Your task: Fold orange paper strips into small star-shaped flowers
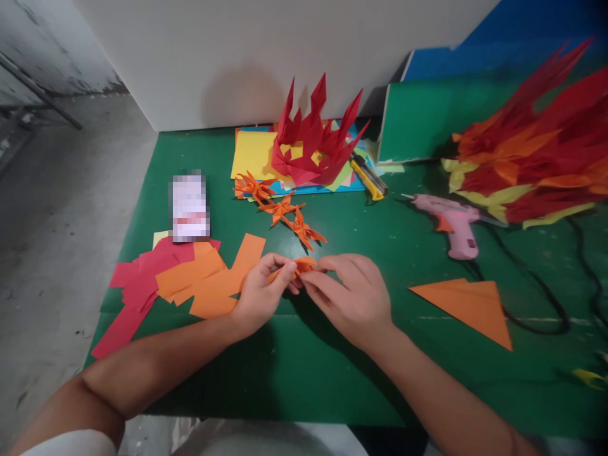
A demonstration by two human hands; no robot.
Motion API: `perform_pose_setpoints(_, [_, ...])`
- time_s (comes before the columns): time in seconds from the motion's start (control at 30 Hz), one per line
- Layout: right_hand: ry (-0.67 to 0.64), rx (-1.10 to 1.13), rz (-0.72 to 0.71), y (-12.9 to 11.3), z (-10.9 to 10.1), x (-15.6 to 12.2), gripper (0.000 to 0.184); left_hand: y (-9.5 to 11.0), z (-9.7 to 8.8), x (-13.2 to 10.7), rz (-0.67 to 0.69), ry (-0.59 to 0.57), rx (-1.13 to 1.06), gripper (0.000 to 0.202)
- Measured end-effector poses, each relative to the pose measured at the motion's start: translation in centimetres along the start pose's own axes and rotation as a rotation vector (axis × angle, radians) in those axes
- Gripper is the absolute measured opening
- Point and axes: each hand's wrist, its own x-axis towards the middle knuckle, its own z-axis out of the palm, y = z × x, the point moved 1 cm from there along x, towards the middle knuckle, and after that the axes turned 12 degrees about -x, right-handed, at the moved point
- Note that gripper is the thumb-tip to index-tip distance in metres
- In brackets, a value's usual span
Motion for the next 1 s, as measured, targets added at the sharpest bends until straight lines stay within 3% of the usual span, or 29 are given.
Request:
perform_pose_setpoints(0.17, [0.014,-0.018,-0.039,0.0,-0.4,0.4,0.017,0.2,0.2,-0.1,0.03,-0.021,0.006,0.039])
perform_pose_setpoints(0.5, [0.017,0.028,-0.104,0.2,-0.4,0.3,0.016,0.3,0.2,-0.1,-0.039,-0.025,0.011,0.04])
perform_pose_setpoints(0.63, [-0.025,0.079,-0.001,0.9,-0.4,0.3,0.009,0.2,0.1,-0.2,-0.049,-0.01,0.024,0.038])
perform_pose_setpoints(0.73, [-0.038,0.08,0.075,1.3,-0.4,0.2,0.016,0.2,0.1,-0.2,-0.044,-0.013,0.047,0.035])
perform_pose_setpoints(1.0, [-0.045,0.017,0.015,1.2,-0.2,0.1,0.021,0.5,0.3,-0.3,0.001,-0.003,0.109,0.023])
